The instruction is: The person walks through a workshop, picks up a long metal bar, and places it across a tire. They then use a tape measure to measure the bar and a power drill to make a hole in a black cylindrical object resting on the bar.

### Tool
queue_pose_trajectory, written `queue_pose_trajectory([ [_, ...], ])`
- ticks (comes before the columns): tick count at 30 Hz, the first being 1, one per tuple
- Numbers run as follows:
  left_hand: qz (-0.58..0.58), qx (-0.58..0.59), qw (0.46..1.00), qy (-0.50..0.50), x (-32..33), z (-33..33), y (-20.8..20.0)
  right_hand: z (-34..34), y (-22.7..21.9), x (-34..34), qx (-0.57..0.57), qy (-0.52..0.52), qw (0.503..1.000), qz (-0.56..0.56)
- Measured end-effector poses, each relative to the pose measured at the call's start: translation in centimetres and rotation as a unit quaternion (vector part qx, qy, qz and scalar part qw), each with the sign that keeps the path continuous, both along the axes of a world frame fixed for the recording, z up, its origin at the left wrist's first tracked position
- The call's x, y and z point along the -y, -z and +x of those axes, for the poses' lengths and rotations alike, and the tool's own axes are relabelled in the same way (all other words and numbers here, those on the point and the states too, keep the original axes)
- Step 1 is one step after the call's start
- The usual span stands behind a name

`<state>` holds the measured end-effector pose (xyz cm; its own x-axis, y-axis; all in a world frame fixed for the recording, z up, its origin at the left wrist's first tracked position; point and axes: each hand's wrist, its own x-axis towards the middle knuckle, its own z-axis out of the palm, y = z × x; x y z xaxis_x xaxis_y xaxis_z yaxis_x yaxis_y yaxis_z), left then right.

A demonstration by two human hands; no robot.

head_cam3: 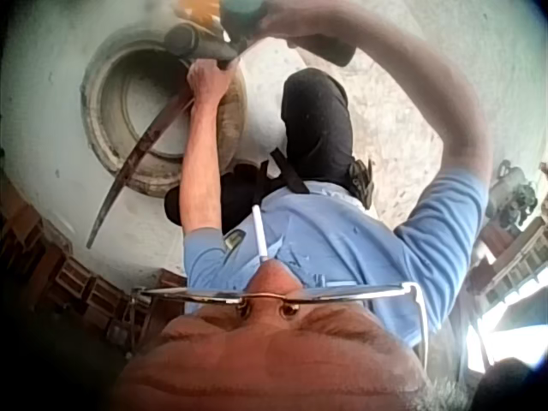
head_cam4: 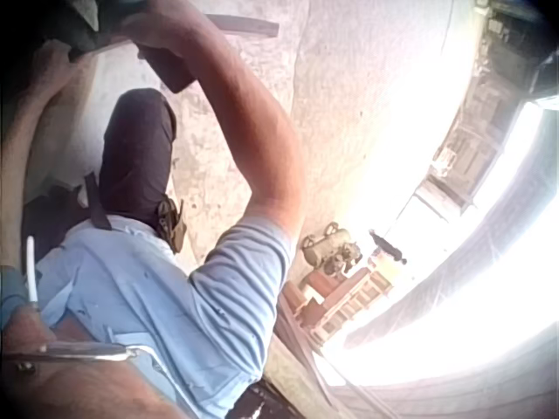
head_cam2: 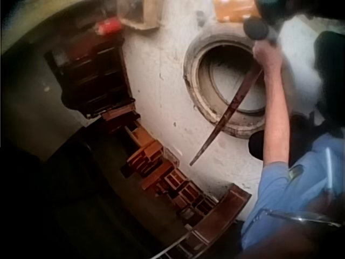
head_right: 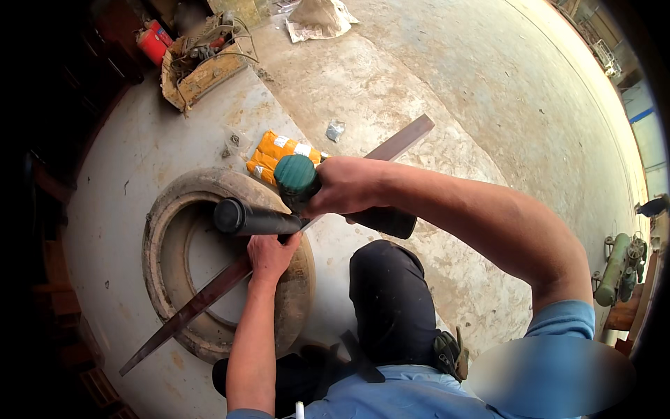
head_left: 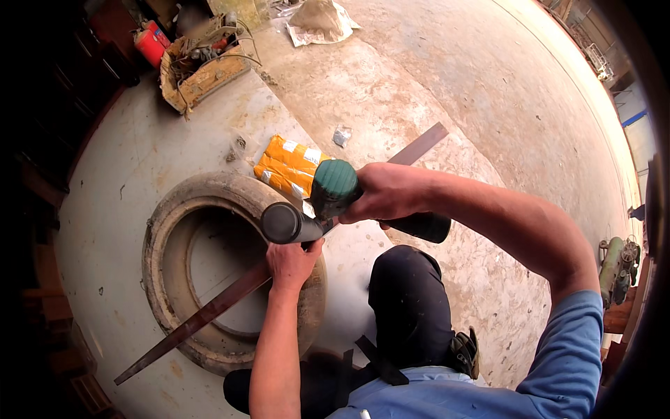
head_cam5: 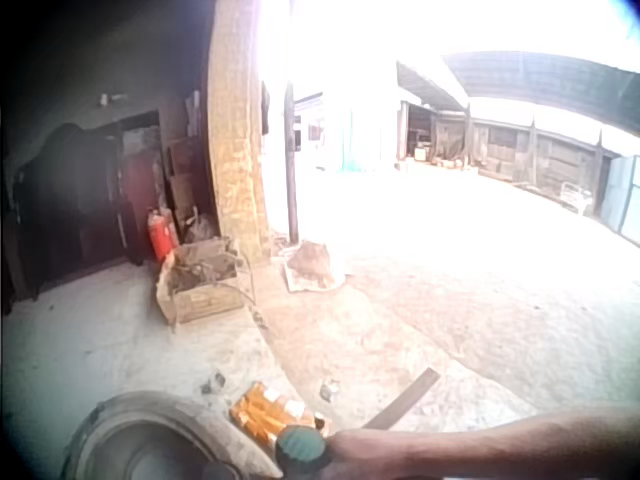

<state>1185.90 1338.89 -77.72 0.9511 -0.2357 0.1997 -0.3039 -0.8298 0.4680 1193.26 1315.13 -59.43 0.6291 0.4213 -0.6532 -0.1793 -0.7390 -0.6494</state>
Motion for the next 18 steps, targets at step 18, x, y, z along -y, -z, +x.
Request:
queue_pose_trajectory([
  [18,-0.02,0.027,0.999,-0.018,0.03,-0.07,0.29,0.35,-0.4,-0.95,0.014,-0.016,1.0,-0.02],
])
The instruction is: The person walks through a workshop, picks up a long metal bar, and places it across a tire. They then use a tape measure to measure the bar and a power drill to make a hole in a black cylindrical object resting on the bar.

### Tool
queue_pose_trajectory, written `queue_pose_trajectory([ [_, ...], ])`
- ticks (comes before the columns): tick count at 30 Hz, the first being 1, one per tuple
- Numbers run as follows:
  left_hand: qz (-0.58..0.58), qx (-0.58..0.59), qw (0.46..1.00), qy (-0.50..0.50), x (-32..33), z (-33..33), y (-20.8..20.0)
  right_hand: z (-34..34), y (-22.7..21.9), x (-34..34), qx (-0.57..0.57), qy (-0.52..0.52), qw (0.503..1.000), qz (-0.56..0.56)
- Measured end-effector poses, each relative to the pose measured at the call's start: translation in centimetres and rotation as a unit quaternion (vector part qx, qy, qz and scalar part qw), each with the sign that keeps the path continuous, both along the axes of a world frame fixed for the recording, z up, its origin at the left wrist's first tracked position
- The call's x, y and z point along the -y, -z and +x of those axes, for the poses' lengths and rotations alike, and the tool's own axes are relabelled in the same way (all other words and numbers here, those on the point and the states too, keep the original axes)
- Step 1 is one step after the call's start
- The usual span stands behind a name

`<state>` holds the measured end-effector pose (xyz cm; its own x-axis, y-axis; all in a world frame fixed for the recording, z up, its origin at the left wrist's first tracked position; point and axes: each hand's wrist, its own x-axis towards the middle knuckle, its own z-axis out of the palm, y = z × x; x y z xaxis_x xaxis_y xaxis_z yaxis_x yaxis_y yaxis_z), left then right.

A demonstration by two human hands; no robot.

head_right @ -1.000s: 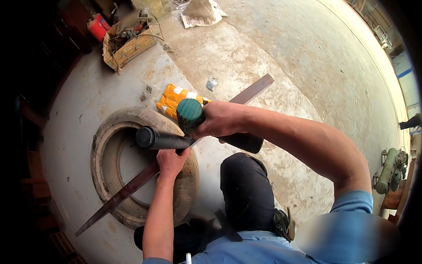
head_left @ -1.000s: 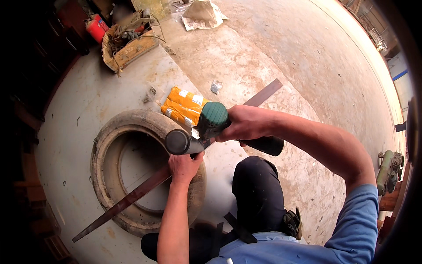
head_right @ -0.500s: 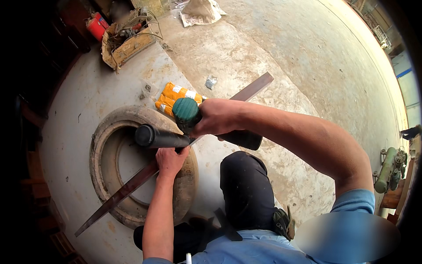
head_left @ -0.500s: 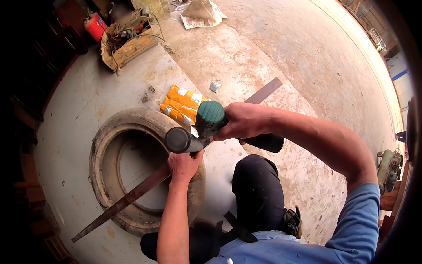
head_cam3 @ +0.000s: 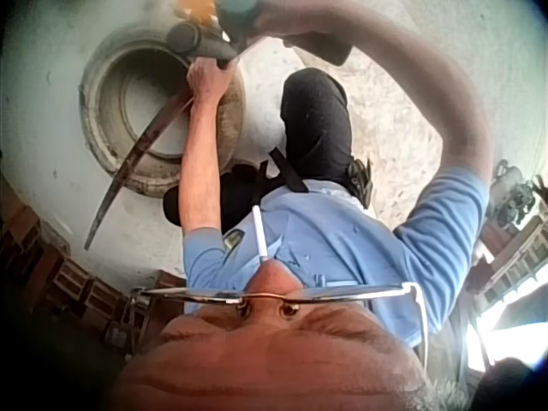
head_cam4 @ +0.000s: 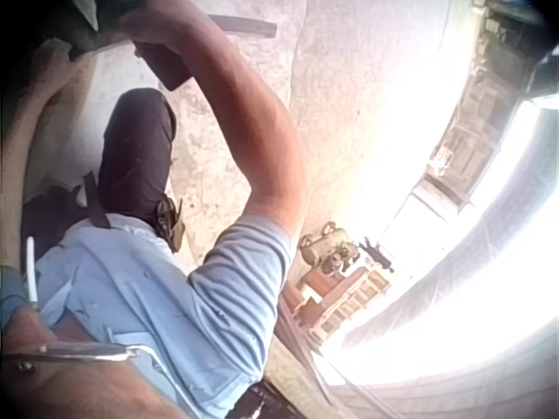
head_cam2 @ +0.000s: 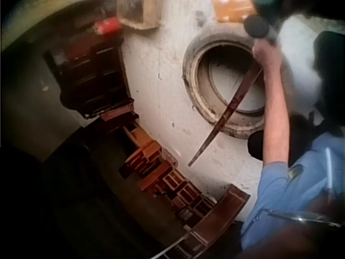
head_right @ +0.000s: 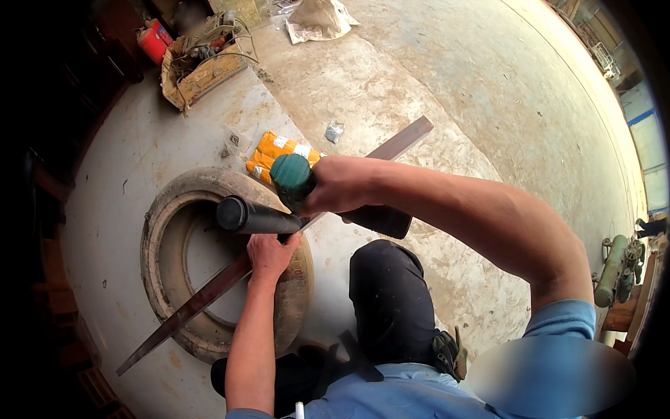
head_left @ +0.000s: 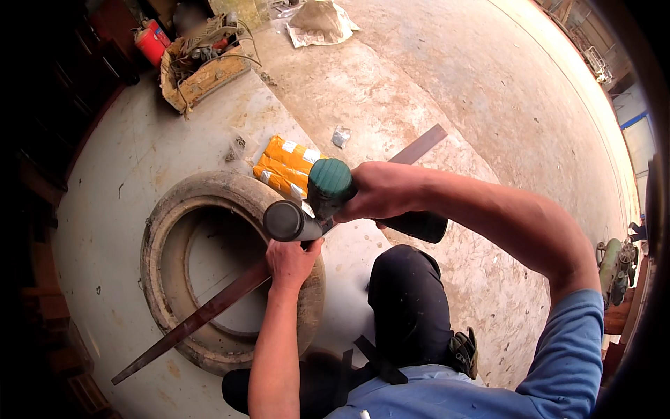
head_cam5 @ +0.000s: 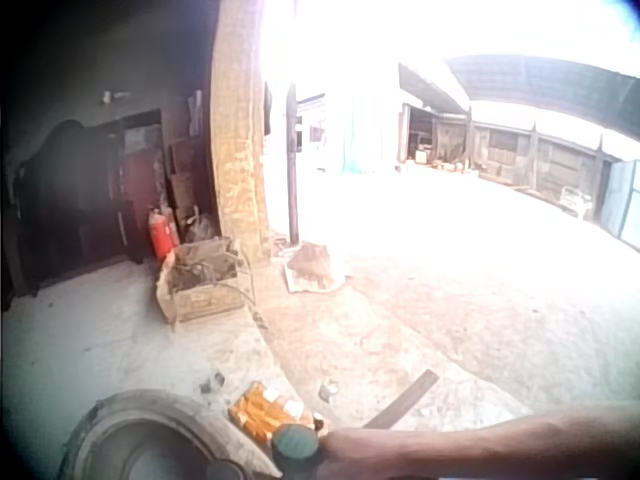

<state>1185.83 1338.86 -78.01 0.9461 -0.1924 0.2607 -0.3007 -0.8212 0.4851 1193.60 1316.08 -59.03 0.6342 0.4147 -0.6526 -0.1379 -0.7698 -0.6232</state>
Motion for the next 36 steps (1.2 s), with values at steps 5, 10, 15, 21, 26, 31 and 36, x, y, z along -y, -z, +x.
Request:
queue_pose_trajectory([
  [5,-0.009,-0.002,1.0,0.006,0.3,0.2,-0.4,0.1,-0.2,-0.6,-0.023,0.03,0.999,-0.013],
  [10,-0.006,-0.006,1.0,0.004,0.0,0.1,0.1,0.3,0.7,-1.0,-0.032,0.039,0.999,-0.017],
  [15,-0.004,-0.007,1.0,-0.001,0.0,0.0,0.3,0.3,0.6,-1.4,-0.017,0.03,0.999,-0.021],
  [21,0.001,-0.023,1.0,0.02,-0.2,0.1,0.3,0.0,0.6,-1.7,0.014,0.023,0.999,-0.018],
  [26,-0.009,-0.012,1.0,0.017,-0.2,0.1,0.0,-0.1,0.4,-1.8,0.005,0.029,0.999,-0.019],
  [31,-0.009,0.013,1.0,0.003,0.1,0.2,0.2,0.0,1.0,-1.7,0.006,0.03,0.999,-0.018],
  [36,-0.006,0.014,1.0,0.003,0.1,0.1,0.0,0.0,0.7,-1.8,0.006,0.035,0.999,-0.03],
])
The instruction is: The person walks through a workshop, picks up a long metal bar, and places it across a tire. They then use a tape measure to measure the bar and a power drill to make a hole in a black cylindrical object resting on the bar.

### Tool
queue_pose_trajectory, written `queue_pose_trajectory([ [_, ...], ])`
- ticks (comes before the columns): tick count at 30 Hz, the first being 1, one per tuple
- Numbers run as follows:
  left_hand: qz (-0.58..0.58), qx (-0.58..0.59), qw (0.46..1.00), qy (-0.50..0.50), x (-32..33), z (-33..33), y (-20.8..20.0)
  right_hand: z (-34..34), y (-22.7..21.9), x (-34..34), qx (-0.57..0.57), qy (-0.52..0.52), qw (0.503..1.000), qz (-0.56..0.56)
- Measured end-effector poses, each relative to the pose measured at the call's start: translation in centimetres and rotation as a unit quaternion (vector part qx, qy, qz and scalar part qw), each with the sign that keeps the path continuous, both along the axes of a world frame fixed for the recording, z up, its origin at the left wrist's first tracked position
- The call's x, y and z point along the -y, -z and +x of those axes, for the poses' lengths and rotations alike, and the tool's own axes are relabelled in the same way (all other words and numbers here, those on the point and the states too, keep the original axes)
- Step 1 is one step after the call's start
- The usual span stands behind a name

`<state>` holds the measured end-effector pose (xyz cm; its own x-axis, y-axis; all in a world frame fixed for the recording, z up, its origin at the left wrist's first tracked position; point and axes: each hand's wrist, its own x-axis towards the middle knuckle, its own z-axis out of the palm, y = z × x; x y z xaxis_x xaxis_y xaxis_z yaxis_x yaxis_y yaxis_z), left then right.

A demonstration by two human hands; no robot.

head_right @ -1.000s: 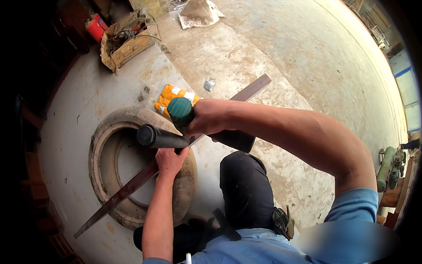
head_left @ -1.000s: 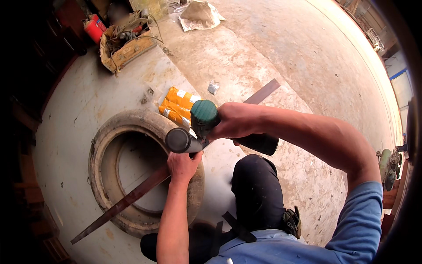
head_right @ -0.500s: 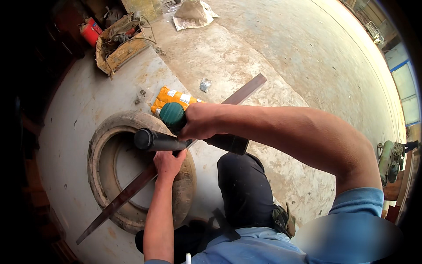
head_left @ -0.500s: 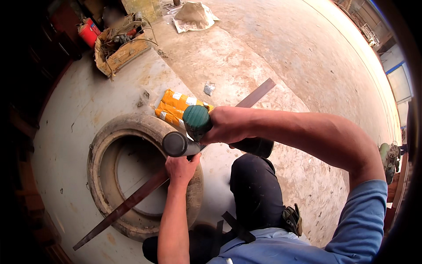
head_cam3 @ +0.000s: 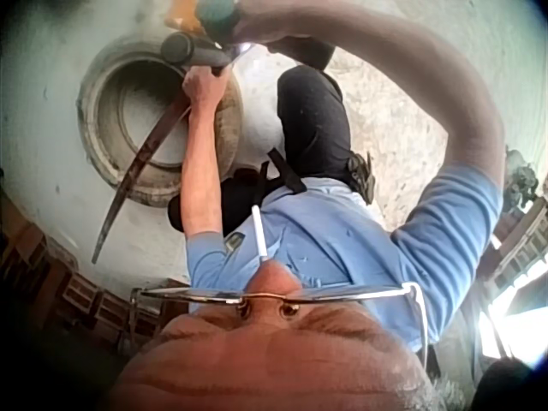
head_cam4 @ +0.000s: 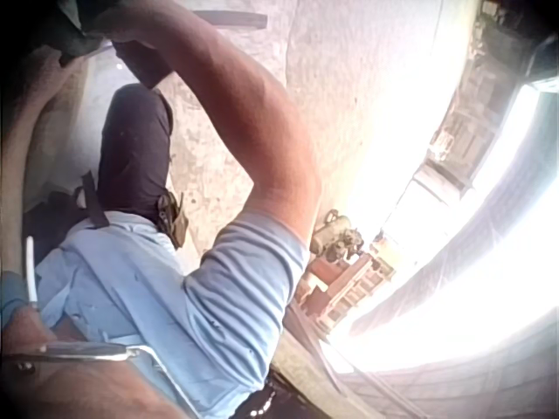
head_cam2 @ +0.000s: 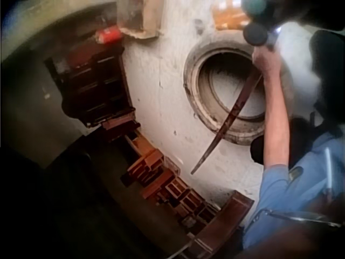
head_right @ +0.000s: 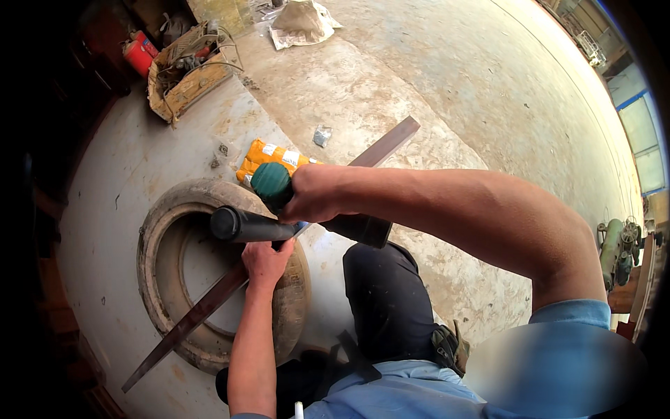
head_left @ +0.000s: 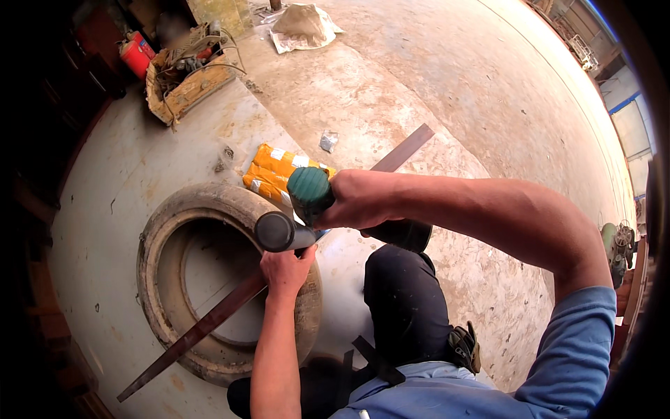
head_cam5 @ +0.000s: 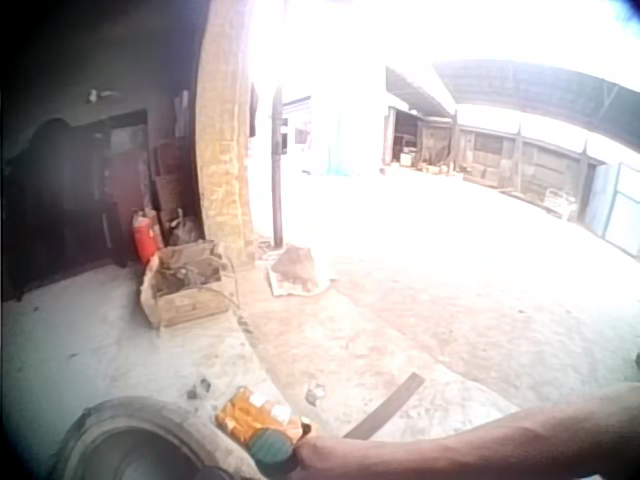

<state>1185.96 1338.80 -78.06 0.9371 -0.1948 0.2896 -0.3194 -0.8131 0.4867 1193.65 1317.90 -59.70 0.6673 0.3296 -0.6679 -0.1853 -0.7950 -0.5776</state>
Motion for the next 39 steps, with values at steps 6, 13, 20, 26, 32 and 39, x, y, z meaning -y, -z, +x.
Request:
queue_pose_trajectory([
  [6,-0.001,-0.012,1.0,0.006,0.0,0.0,0.0,-0.2,-0.3,0.0,-0.001,0.008,1.0,-0.017],
  [13,0.01,-0.027,0.999,0.016,-0.3,0.0,0.3,-0.1,0.1,0.0,0.009,-0.014,1.0,0.002],
  [20,0.015,-0.054,0.998,0.004,-0.4,-0.2,0.0,0.4,-0.7,-0.6,0.031,-0.065,0.997,-0.037],
  [26,-0.005,-0.027,1.0,0.009,-0.3,-0.1,0.2,0.6,-1.4,-0.1,0.037,-0.067,0.995,-0.07],
  [32,0.003,-0.04,0.999,0.001,-0.5,-0.1,0.5,0.7,-1.2,0.1,0.049,-0.068,0.992,-0.092],
  [39,0.006,-0.036,0.999,0.001,-0.4,-0.1,0.7,0.4,-1.1,0.1,0.072,-0.086,0.992,-0.062],
])
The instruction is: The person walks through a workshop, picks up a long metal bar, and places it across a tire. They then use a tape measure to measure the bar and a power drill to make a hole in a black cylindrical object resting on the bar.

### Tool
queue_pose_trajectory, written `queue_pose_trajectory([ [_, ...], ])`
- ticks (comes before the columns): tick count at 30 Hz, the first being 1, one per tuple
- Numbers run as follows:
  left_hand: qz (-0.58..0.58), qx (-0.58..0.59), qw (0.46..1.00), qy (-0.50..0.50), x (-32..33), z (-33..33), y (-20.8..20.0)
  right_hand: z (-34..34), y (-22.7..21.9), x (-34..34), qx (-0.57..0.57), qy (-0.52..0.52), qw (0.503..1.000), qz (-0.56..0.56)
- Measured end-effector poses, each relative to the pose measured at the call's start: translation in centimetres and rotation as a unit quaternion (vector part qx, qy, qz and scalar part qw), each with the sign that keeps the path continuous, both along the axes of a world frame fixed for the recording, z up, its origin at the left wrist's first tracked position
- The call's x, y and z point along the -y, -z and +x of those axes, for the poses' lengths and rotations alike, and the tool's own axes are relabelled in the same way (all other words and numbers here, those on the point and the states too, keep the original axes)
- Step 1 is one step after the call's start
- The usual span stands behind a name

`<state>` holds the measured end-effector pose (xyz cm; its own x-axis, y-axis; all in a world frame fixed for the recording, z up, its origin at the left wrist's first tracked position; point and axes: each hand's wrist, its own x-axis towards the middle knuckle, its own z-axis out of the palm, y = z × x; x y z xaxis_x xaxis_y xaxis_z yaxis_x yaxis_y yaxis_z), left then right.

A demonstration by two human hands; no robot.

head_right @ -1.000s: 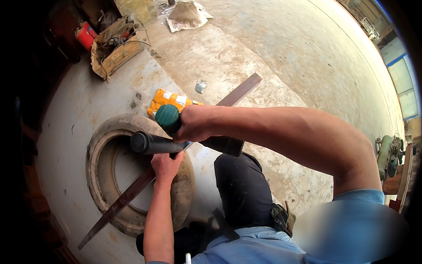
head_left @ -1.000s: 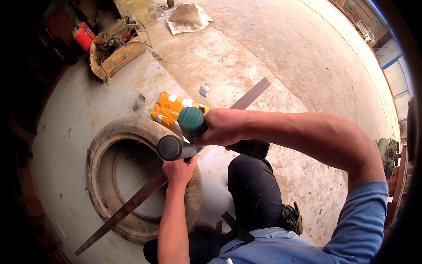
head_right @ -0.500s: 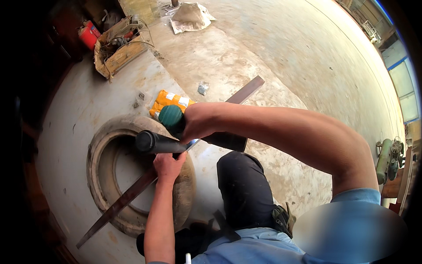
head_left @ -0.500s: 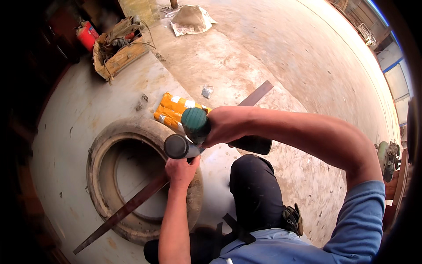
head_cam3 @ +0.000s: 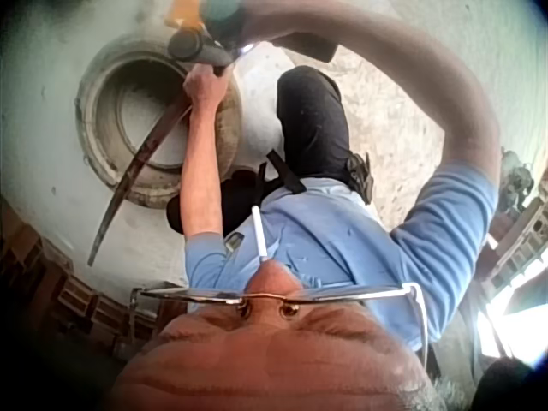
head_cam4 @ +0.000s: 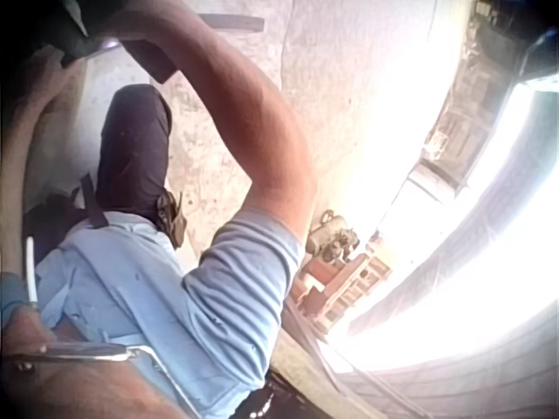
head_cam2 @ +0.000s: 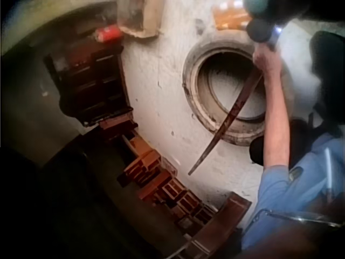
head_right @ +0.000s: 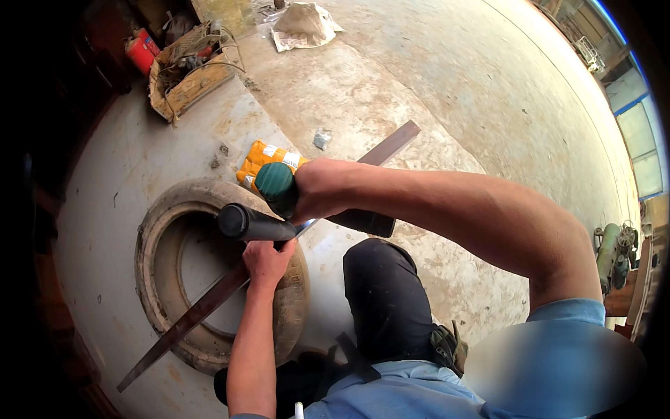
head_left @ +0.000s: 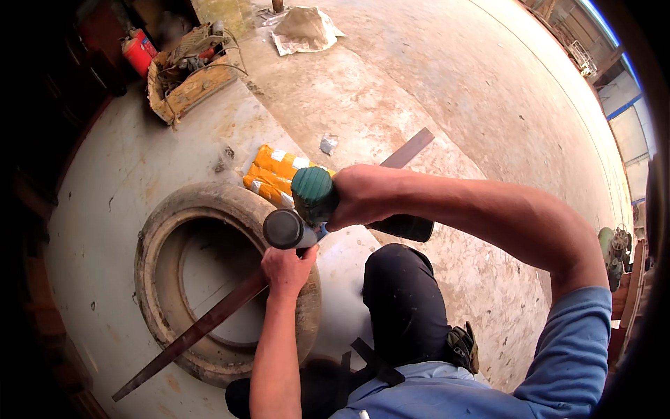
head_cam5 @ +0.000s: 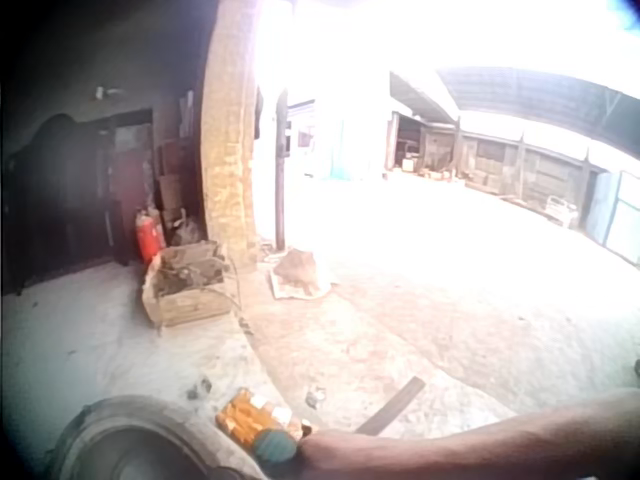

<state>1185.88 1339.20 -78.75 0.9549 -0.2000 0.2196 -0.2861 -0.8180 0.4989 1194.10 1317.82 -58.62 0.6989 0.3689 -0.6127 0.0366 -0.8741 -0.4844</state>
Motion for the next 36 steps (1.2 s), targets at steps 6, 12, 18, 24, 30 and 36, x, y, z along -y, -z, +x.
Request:
queue_pose_trajectory([
  [6,-0.004,0.037,0.999,0.0,0.1,0.1,0.0,-0.1,0.1,-0.2,-0.063,0.03,0.997,0.025],
  [12,0.004,0.015,1.0,0.004,0.1,0.0,0.0,-0.3,1.5,0.0,-0.041,0.034,0.998,0.041],
  [18,-0.009,0.01,1.0,0.009,0.1,0.0,-0.5,-0.3,0.9,-0.3,-0.051,0.034,0.998,0.026],
  [24,-0.011,0.012,1.0,0.01,0.2,0.0,-0.5,-0.4,1.0,-0.2,-0.049,0.04,0.998,0.024],
  [30,-0.003,0.025,1.0,0.008,0.2,0.1,-0.4,-0.3,0.7,-0.4,-0.051,0.042,0.998,0.022],
  [36,-0.006,0.024,1.0,0.009,0.2,0.2,-0.3,-0.3,1.9,-0.2,-0.037,0.039,0.998,0.04],
])
